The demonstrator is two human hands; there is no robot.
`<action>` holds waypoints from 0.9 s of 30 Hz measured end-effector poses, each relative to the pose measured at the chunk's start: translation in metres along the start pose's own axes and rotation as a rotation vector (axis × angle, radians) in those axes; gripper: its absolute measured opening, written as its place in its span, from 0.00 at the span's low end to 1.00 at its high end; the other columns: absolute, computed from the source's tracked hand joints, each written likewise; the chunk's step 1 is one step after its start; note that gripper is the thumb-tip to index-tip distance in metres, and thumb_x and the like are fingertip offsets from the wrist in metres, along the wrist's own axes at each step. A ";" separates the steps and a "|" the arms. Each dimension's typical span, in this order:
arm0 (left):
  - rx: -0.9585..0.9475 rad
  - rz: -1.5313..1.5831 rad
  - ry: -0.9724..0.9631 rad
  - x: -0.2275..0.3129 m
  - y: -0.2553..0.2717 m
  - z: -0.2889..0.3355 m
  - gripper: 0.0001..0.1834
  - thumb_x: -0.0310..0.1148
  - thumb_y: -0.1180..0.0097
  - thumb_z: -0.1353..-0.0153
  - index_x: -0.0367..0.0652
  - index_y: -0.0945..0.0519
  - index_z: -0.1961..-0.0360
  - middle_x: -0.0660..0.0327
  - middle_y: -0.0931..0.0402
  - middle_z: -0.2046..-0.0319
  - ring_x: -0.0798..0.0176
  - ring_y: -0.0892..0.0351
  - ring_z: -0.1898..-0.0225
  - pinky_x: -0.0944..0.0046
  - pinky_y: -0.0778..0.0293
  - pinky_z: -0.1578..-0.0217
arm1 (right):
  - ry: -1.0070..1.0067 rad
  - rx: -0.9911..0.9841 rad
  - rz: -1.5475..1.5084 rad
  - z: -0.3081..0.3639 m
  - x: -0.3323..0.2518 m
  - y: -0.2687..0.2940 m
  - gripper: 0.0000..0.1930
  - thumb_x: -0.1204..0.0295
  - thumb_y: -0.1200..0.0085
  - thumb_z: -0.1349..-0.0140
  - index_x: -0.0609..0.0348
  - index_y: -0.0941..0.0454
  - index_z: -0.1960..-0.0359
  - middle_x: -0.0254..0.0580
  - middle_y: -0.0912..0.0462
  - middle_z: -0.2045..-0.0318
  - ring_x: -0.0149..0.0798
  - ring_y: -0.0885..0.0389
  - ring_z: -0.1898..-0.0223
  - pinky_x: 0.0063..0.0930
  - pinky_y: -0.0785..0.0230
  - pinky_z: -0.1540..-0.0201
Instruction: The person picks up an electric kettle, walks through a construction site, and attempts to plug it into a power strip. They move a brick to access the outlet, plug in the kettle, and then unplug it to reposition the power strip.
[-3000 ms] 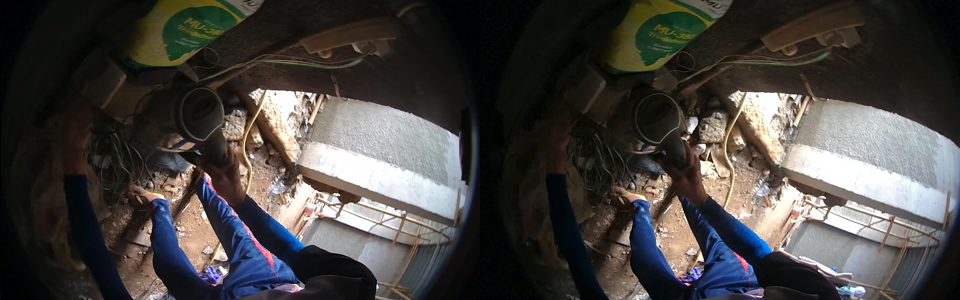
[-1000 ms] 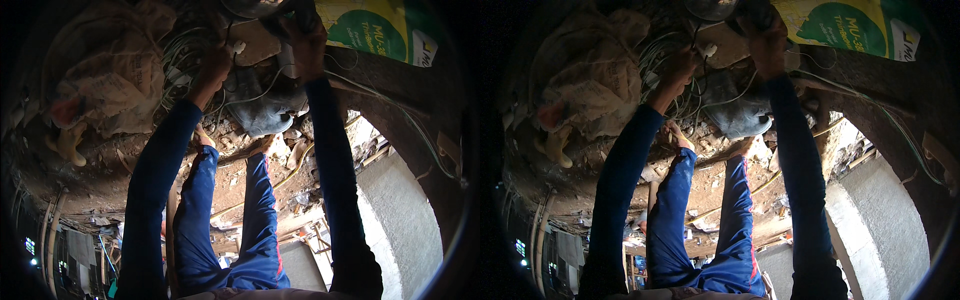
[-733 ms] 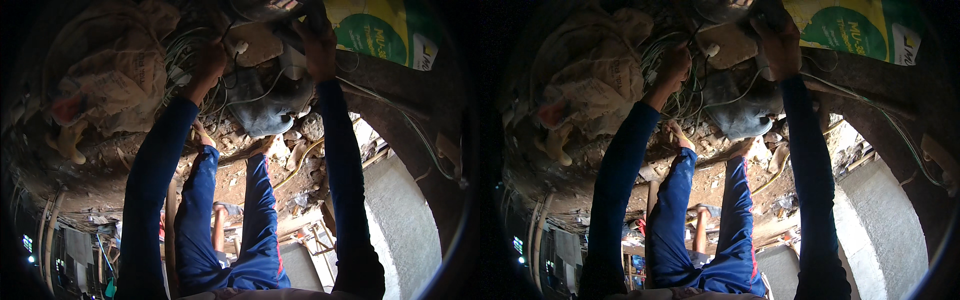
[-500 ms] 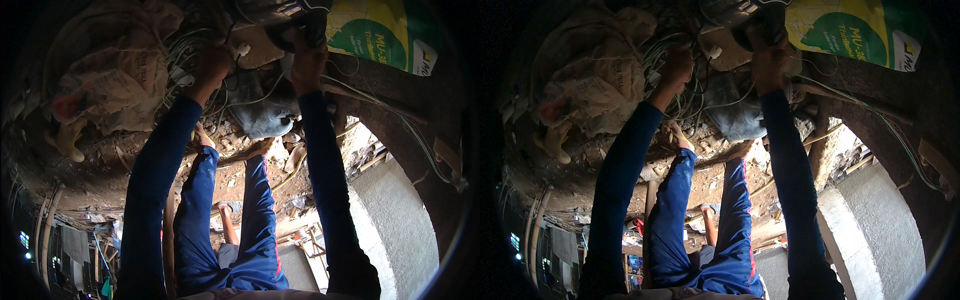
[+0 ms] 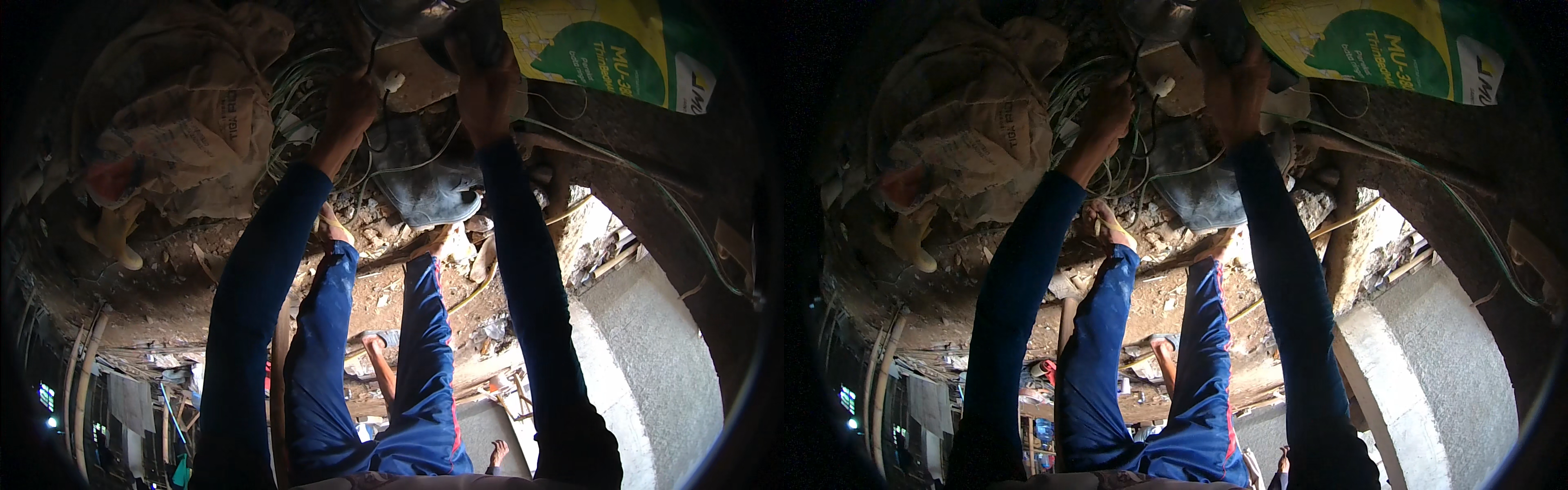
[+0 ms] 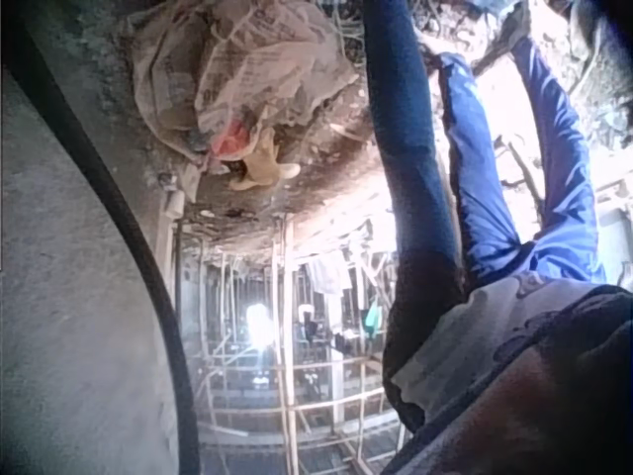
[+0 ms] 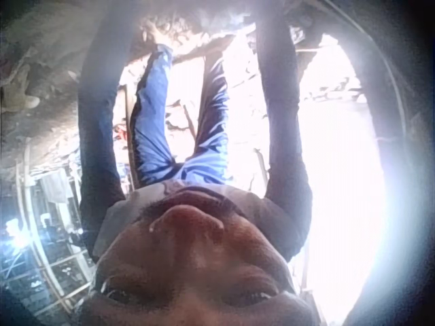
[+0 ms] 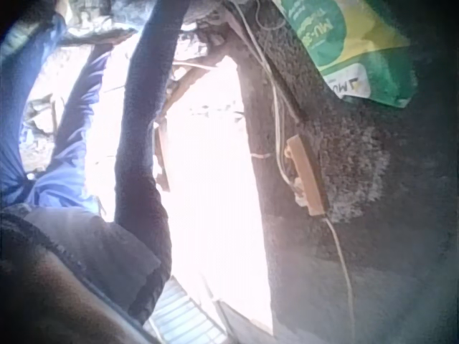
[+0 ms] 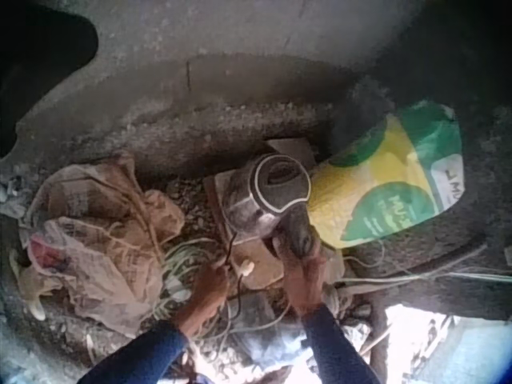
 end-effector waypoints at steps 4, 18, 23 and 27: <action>0.029 -0.361 -0.117 -0.005 0.000 -0.009 0.14 0.25 0.52 0.36 0.39 0.20 0.52 0.47 0.18 0.66 0.48 0.16 0.62 0.53 0.23 0.64 | -0.066 0.020 0.115 -0.015 0.003 0.002 0.26 0.70 0.31 0.40 0.66 0.26 0.43 0.44 0.17 0.51 0.38 0.19 0.51 0.34 0.26 0.48; 0.033 -0.154 -0.168 0.021 -0.004 -0.011 0.13 0.29 0.56 0.27 0.42 0.23 0.46 0.61 0.25 0.69 0.63 0.29 0.74 0.61 0.34 0.75 | -0.087 0.238 0.199 0.016 0.010 -0.049 0.36 0.60 0.29 0.43 0.69 0.30 0.39 0.52 0.19 0.48 0.47 0.19 0.51 0.40 0.26 0.46; 0.091 -0.345 -0.195 0.025 -0.003 -0.007 0.14 0.26 0.55 0.33 0.33 0.21 0.52 0.45 0.20 0.64 0.46 0.20 0.63 0.50 0.27 0.63 | -0.211 0.352 0.487 0.011 0.002 -0.038 0.34 0.59 0.28 0.43 0.69 0.27 0.42 0.52 0.20 0.47 0.48 0.19 0.48 0.42 0.26 0.46; 0.055 -0.348 -0.119 0.029 0.011 -0.010 0.21 0.29 0.57 0.27 0.38 0.24 0.36 0.60 0.24 0.74 0.68 0.32 0.80 0.58 0.37 0.81 | -0.136 0.113 0.429 -0.020 0.002 0.003 0.32 0.59 0.30 0.42 0.70 0.26 0.43 0.56 0.17 0.50 0.51 0.18 0.49 0.42 0.25 0.47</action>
Point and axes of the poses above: each hand's wrist, its own z-axis away from the middle knuckle, its own y-axis out of the back of the hand, x = y × z, the point moved 1 cm from there along -z, towards the middle knuckle
